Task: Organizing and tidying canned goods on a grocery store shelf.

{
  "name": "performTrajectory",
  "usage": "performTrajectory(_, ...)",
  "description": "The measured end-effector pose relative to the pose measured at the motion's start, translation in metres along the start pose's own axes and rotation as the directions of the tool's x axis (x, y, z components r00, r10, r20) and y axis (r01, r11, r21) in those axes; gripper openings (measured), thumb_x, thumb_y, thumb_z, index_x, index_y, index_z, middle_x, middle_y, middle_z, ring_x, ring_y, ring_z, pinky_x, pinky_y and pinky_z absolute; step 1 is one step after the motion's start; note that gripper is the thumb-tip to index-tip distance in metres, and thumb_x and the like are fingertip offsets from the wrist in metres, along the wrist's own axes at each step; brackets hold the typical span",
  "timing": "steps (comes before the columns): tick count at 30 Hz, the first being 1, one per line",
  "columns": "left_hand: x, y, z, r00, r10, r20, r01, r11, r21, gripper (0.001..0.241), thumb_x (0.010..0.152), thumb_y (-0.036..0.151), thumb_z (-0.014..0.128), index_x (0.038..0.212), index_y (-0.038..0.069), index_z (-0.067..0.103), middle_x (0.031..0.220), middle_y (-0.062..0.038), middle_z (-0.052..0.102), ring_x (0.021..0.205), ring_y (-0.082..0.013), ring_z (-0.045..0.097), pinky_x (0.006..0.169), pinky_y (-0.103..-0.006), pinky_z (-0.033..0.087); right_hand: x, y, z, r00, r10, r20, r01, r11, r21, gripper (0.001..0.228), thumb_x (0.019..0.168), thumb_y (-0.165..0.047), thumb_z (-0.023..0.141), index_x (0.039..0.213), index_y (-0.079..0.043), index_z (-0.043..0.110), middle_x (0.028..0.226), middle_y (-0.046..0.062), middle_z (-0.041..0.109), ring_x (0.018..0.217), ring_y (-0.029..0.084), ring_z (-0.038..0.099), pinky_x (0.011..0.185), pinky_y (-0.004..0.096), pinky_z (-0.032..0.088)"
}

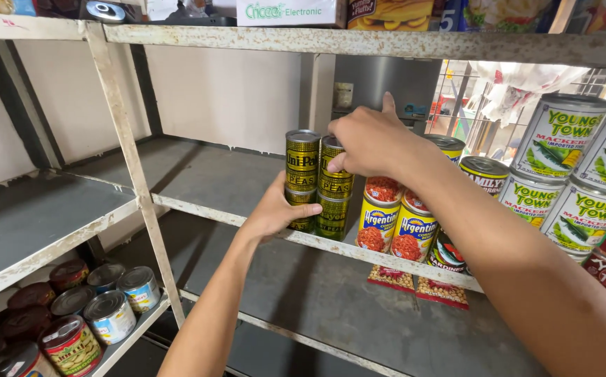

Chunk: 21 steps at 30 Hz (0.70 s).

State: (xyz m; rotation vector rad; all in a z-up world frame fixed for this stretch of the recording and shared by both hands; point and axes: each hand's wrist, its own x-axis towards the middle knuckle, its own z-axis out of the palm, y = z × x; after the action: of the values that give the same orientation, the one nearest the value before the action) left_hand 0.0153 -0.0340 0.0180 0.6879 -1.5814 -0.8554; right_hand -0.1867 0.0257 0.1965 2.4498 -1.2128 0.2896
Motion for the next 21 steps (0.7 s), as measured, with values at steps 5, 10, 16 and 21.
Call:
performTrajectory(5, 0.0, -0.001, 0.008, 1.0, 0.01, -0.002, -0.01, 0.999, 0.053, 0.084, 0.073, 0.006, 0.089, 0.142, 0.0, 0.043, 0.128, -0.01, 0.065, 0.118, -0.0195, 0.063, 0.102, -0.0372, 0.053, -0.004, 0.006, -0.003, 1.0, 0.004, -0.005, -0.004, 1.0, -0.001, 0.053, 0.078, -0.043, 0.083, 0.113, -0.005, 0.07, 0.097, 0.021, 0.074, 0.108, 0.039, 0.068, 0.115, 0.077, 0.014)
performTrajectory(10, 0.0, 0.002, 0.015, 0.999, -0.008, 0.038, 0.009, 1.0, -0.027, 0.085, 0.073, 0.004, 0.087, 0.145, 0.0, 0.041, 0.13, -0.01, 0.065, 0.12, -0.0202, 0.063, 0.104, -0.0379, 0.053, -0.009, 0.007, -0.006, 0.999, 0.032, 0.014, -0.031, 0.999, -0.018, 0.057, 0.079, -0.046, 0.082, 0.115, -0.004, 0.068, 0.095, 0.022, 0.075, 0.108, 0.04, 0.068, 0.118, 0.075, 0.013)
performTrajectory(16, 0.0, 0.002, 0.018, 1.0, -0.015, 0.027, 0.015, 1.0, -0.014, 0.088, 0.073, 0.007, 0.087, 0.146, 0.001, 0.04, 0.131, -0.011, 0.064, 0.12, -0.0205, 0.063, 0.103, -0.0382, 0.054, -0.011, 0.006, -0.008, 0.998, 0.055, 0.027, -0.054, 0.998, -0.028, 0.066, 0.077, -0.049, 0.083, 0.119, -0.002, 0.065, 0.093, 0.022, 0.074, 0.108, 0.04, 0.068, 0.119, 0.074, 0.014)
performTrajectory(21, -0.001, -0.008, 0.017, 0.999, 0.044, 0.013, -0.044, 0.999, 0.005, 0.095, 0.071, 0.013, 0.092, 0.148, -0.004, 0.039, 0.135, -0.015, 0.063, 0.124, -0.0224, 0.062, 0.107, -0.0381, 0.051, -0.021, 0.011, 0.013, 0.946, -0.072, -0.317, 0.096, 0.993, 0.061, 0.089, 0.067, -0.042, 0.087, 0.139, -0.002, 0.055, 0.119, 0.018, 0.07, 0.123, 0.039, 0.056, 0.106, 0.076, 0.014)
